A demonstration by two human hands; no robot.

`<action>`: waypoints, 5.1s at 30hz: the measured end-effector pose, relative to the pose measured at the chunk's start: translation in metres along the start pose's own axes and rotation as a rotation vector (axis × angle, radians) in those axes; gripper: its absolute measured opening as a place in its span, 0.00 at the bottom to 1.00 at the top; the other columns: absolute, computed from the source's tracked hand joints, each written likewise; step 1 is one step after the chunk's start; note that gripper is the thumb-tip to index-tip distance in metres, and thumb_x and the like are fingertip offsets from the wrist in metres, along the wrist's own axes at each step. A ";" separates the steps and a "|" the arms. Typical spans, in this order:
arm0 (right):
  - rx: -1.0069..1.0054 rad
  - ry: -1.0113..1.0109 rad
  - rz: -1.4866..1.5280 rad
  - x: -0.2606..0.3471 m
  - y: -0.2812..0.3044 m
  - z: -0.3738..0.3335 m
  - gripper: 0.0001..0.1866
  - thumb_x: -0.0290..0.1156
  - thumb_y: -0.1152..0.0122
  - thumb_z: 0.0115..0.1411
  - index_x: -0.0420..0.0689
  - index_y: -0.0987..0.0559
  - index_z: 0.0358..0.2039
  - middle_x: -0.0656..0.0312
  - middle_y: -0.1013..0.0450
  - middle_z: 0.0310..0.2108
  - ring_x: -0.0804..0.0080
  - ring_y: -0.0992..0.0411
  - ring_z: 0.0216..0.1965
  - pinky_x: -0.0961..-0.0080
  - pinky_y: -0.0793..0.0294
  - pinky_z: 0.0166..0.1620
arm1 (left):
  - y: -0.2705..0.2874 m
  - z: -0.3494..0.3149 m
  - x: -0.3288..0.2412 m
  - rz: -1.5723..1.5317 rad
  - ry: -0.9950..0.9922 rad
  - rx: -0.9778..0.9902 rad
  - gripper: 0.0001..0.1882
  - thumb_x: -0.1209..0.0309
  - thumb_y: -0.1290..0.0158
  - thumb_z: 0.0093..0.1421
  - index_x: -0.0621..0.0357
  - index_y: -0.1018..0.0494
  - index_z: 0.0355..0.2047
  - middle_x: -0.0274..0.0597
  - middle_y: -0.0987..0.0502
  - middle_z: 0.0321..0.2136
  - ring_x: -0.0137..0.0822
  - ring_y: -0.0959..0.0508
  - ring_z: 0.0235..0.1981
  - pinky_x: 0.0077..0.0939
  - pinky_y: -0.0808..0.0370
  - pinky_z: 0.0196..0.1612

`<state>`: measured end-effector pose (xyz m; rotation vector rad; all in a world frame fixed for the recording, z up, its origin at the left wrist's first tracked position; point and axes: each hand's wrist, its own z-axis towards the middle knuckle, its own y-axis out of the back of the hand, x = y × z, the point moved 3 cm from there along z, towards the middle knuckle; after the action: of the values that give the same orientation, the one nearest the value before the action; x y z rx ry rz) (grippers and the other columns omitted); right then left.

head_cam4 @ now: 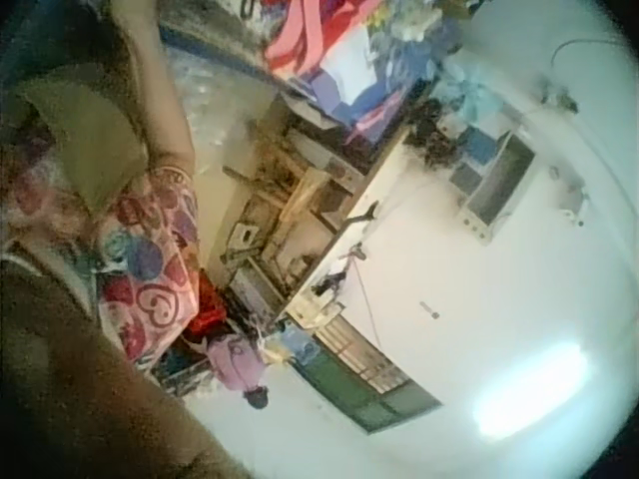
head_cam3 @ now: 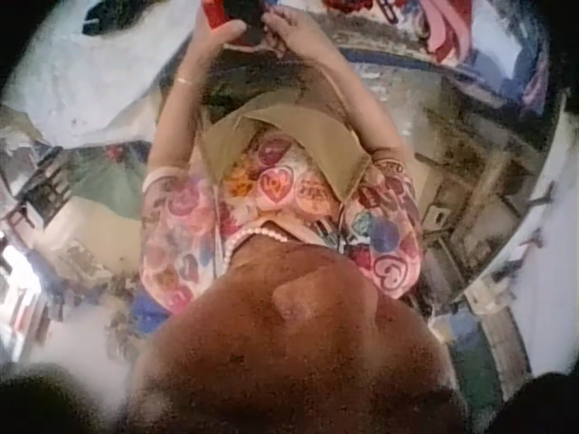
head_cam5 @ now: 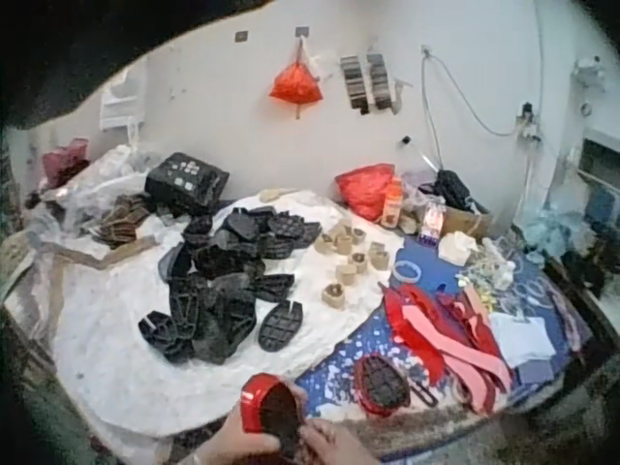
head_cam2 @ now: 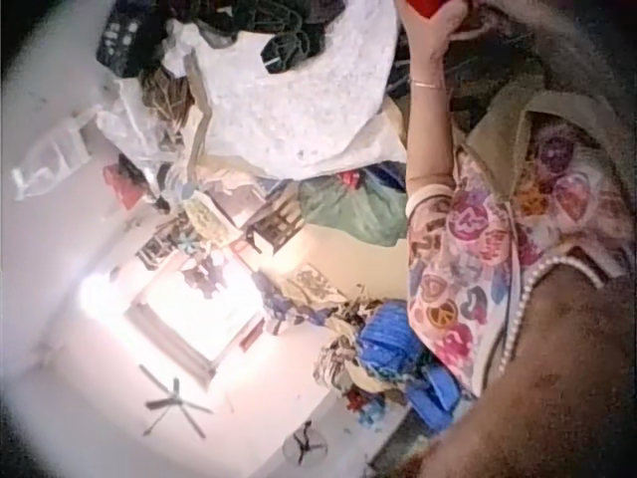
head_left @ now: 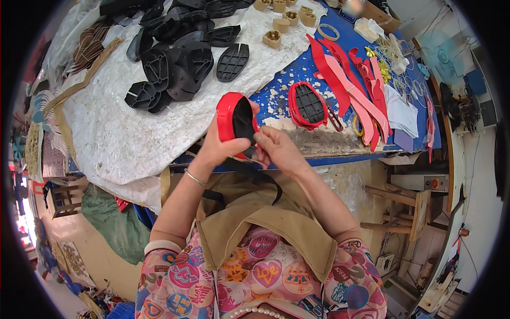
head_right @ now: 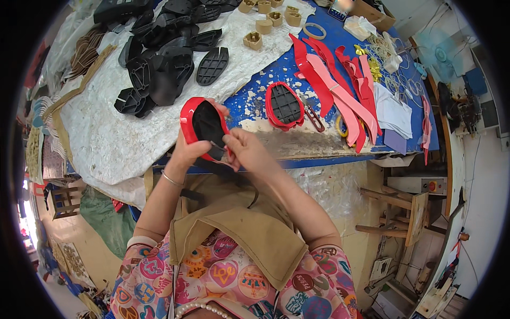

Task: Assembling and sorting various shoe sole components at a workshop table.

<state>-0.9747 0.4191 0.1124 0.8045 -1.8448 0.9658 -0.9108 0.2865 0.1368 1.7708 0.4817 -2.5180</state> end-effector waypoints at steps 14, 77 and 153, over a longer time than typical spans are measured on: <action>-0.324 0.436 -1.283 0.024 0.015 0.015 0.09 0.33 0.51 0.59 0.40 0.34 0.27 0.46 0.32 0.16 0.47 0.31 0.21 0.56 0.34 0.24 | 0.013 0.039 -0.012 1.044 0.297 0.389 0.21 0.56 0.60 0.62 0.61 0.31 0.44 0.58 0.25 0.31 0.55 0.26 0.36 0.40 0.30 0.39; -0.283 0.346 0.367 0.031 0.008 -0.004 0.21 0.25 0.37 0.52 0.39 0.32 0.46 0.62 0.28 0.39 0.78 0.30 0.37 0.80 0.29 0.42 | 0.018 -0.036 -0.020 0.309 0.219 -0.321 0.14 0.71 0.56 0.63 0.66 0.31 0.46 0.44 0.23 0.36 0.30 0.24 0.38 0.22 0.29 0.43; -0.770 1.093 -0.509 0.037 -0.026 -0.022 0.17 0.27 0.35 0.50 0.38 0.29 0.39 0.60 0.27 0.30 0.75 0.30 0.28 0.80 0.30 0.33 | -0.046 -0.043 0.009 0.711 0.053 -0.407 0.06 0.73 0.59 0.62 0.63 0.40 0.30 0.54 0.33 0.19 0.53 0.31 0.20 0.38 0.36 0.23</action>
<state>-0.9600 0.4203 0.1605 0.1400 -0.8295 0.1878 -0.8839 0.3434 0.1265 1.4998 0.2665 -1.7490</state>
